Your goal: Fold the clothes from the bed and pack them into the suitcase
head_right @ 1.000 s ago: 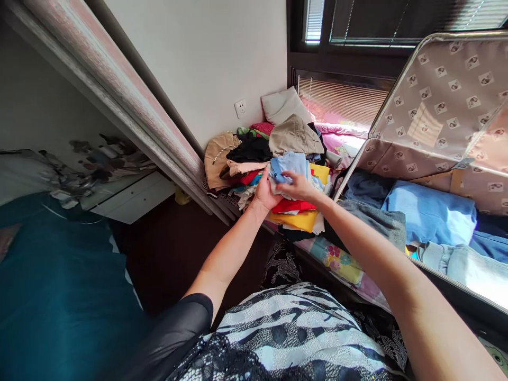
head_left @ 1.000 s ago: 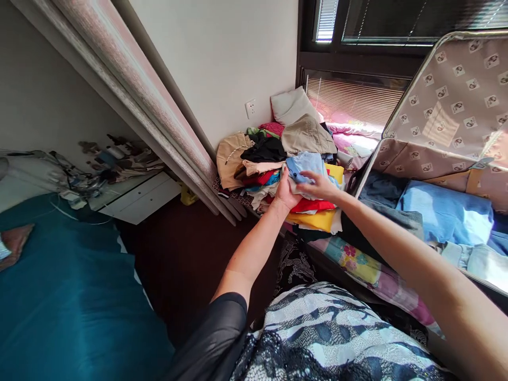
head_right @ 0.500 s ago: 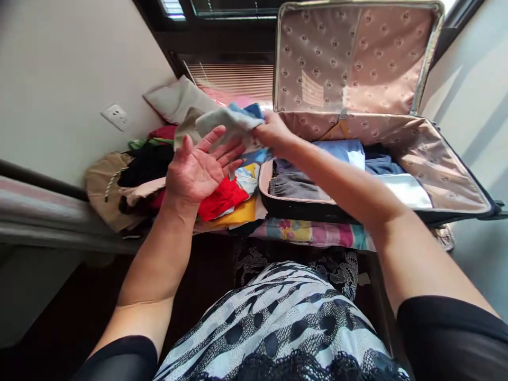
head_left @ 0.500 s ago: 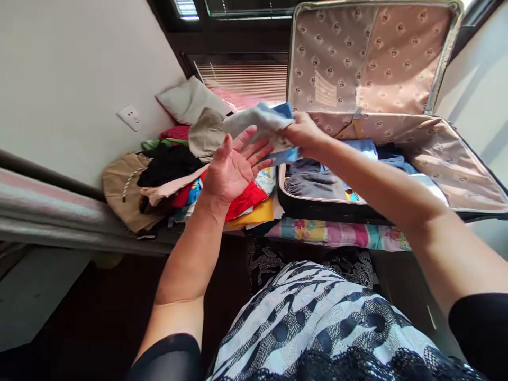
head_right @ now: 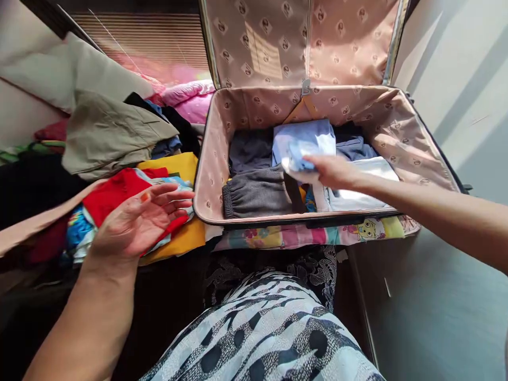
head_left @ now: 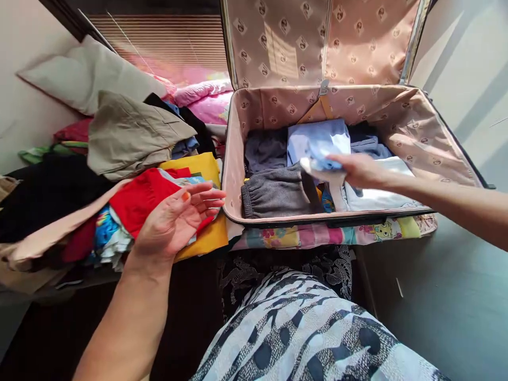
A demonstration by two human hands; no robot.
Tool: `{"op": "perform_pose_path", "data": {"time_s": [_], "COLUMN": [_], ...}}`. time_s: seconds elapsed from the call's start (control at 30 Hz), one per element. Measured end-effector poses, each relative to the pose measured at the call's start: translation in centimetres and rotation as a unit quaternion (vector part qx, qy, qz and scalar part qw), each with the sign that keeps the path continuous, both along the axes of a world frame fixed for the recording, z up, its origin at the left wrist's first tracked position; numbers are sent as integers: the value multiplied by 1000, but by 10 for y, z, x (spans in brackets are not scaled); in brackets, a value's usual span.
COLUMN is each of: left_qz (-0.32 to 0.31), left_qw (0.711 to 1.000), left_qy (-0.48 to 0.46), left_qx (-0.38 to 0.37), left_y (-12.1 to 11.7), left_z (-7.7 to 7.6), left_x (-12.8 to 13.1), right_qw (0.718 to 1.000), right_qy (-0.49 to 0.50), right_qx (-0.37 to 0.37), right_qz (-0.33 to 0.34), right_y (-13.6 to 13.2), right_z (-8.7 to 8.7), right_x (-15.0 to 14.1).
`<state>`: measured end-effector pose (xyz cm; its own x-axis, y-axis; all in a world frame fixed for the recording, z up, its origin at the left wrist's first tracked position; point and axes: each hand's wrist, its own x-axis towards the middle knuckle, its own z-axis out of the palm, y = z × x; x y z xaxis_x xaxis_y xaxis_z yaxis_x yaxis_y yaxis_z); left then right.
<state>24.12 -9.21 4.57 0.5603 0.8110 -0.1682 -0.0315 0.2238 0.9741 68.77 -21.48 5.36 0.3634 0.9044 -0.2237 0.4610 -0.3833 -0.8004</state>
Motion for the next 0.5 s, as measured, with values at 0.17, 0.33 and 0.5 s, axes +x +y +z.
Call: {"op": "perform_pose_path", "data": {"time_s": [0.17, 0.33, 0.5], "left_qz": [30, 22, 28], "left_qw": [998, 993, 992], "left_qy": [-27, -77, -79], "left_qx": [-40, -89, -96], "left_y": [-3, -2, -2], "left_z": [-1, 2, -5], "left_x": [3, 2, -6], "right_qw": [896, 841, 825], "right_qy": [-200, -210, -146], "right_qx": [-163, -168, -235], "right_qz": [361, 470, 492], "right_y": [-16, -19, -17], "right_z": [-78, -89, -74], "right_x": [-1, -2, -4]}}
